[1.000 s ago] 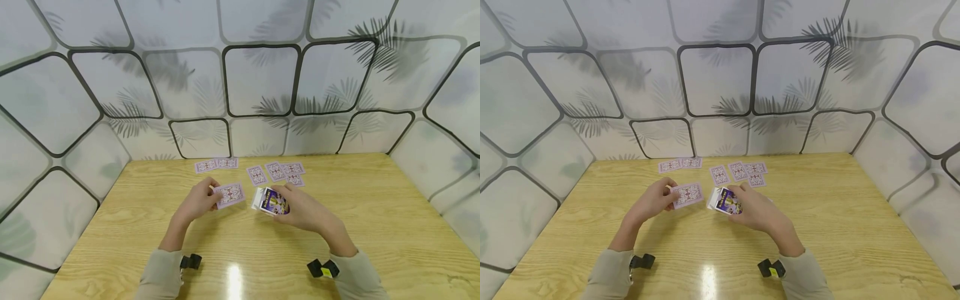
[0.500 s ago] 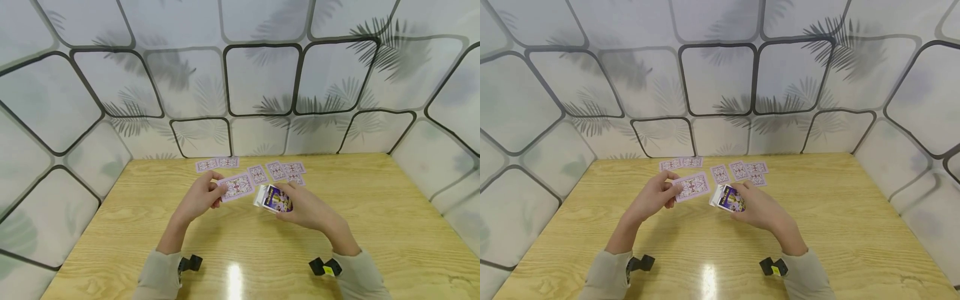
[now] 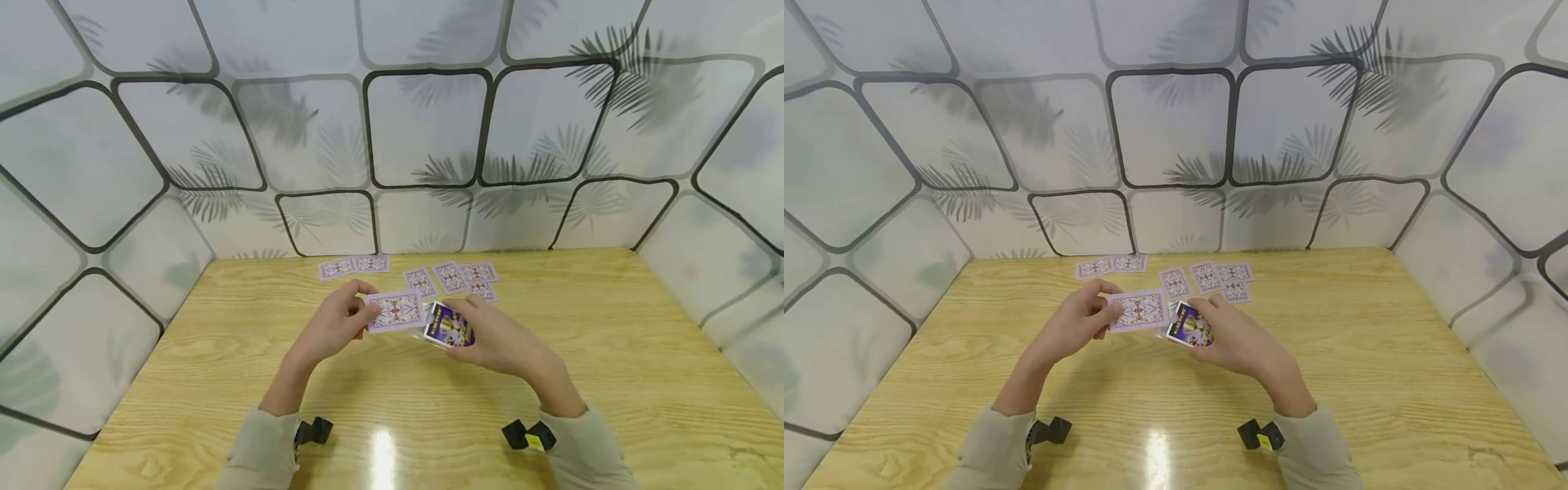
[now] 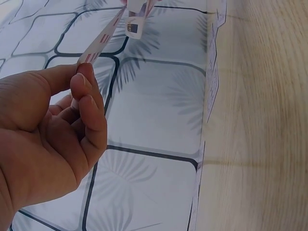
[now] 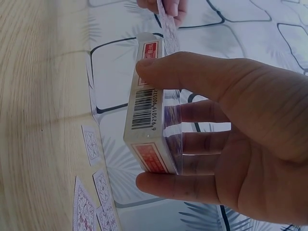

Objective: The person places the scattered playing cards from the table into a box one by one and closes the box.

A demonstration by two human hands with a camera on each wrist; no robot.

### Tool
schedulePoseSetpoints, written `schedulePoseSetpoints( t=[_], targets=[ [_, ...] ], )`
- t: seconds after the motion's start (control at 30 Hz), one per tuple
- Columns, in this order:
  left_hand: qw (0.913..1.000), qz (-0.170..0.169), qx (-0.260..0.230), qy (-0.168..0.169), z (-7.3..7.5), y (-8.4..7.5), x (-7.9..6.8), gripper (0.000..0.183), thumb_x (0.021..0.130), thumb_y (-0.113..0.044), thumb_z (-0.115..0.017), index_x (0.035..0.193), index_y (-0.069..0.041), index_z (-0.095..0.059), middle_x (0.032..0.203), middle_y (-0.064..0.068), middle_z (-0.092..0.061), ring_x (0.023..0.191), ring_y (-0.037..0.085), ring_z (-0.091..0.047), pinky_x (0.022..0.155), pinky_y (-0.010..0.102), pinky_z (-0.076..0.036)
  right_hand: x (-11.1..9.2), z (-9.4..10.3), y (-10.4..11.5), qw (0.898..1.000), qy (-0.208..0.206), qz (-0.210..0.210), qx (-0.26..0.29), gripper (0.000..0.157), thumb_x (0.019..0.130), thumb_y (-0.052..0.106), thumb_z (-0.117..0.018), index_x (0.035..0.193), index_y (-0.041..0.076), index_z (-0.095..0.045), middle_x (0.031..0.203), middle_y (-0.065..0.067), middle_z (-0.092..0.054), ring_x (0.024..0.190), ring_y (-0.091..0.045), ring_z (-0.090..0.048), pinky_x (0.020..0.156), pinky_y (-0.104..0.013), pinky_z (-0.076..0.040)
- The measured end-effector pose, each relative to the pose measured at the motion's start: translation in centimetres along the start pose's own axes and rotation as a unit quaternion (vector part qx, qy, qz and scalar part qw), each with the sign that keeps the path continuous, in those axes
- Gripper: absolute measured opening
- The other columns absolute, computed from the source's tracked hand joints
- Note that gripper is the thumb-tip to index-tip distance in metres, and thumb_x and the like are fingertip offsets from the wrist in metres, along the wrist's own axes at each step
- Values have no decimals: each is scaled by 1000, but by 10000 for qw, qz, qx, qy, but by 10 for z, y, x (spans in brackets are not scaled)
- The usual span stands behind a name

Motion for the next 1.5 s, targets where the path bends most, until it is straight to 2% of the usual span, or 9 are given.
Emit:
schedulePoseSetpoints(
  t=[0.23, 0.47, 0.63, 0.9, 1.03, 1.23, 1.37, 1.5],
  targets=[
    [9982, -181, 567, -56, -4, -3, 0, 24, 102, -19, -58, 124, -11, -58, 65, 4, -54, 52, 15, -47, 47, 26, -37, 1, -2, 2, 9998, 147, -121, -16, 73, 81, 24, -82, 143, 5, -49, 109, -6, -55, 82, -12, -51, 67, -23, -46],
    [9970, -268, 730, -5, -8, -6, 0, 24, 102, -18, -58, 124, -11, -60, 69, 4, -55, 54, 14, -48, 48, 27, -39, 1, -5, 4, 9999, 165, -17, -34, 72, 81, 22, -82, 142, 4, -49, 109, -6, -55, 85, -12, -51, 69, -25, -47],
    [9962, -201, 851, 35, -8, -5, 0, 26, 103, -18, -56, 127, -12, -60, 73, 7, -57, 55, 14, -47, 48, 26, -39, 1, -7, 5, 9997, 236, -32, -25, 71, 82, 23, -81, 142, 5, -49, 108, -5, -54, 85, -12, -51, 70, -25, -47],
    [9947, -144, 1001, 158, -12, -4, 1, 36, 108, -17, -42, 141, -7, -50, 76, 6, -54, 56, 13, -41, 53, 28, -37, 2, -9, 8, 9994, 319, -97, -64, 73, 83, 26, -81, 145, 6, -47, 111, -4, -54, 86, -12, -51, 71, -25, -47],
    [9974, -39, 701, -164, -11, -5, 1, 36, 106, -15, -45, 141, -5, -46, 82, 6, -57, 59, 15, -48, 53, 29, -43, 2, -9, 8, 9995, 307, -103, -70, 73, 83, 27, -81, 144, 5, -47, 111, -4, -54, 87, -12, -51, 72, -26, -47],
    [9957, 123, 219, -896, -10, -7, -1, 19, 100, -12, -58, 118, -6, -56, 83, 7, -62, 61, 17, -53, 53, 27, -48, 2, -8, 8, 9995, 294, -91, -61, 73, 82, 26, -81, 144, 5, -48, 111, -5, -54, 86, -12, -51, 71, -25, -47],
    [9946, 94, 163, -1023, -13, -10, -2, 13, 99, -13, -61, 111, -7, -62, 84, 6, -63, 63, 16, -54, 53, 26, -47, 3, -7, 9, 9996, 271, -81, -7, 73, 82, 25, -82, 144, 6, -48, 110, -4, -54, 85, -12, -51, 70, -24, -46],
    [9950, -28, 314, -946, -17, -16, -3, 17, 98, -12, -61, 114, -8, -65, 84, 3, -62, 67, 16, -52, 54, 25, -43, 2, -7, 9, 9997, 248, -54, 25, 72, 82, 24, -82, 143, 6, -49, 109, -4, -54, 85, -12, -51, 70, -24, -46]
  ],
)
Point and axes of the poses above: each hand's wrist, its own x-axis towards the middle knuckle, its own z-axis out of the back of the hand, y = z × x, the point moved 6 cm from there along x, towards the middle knuckle
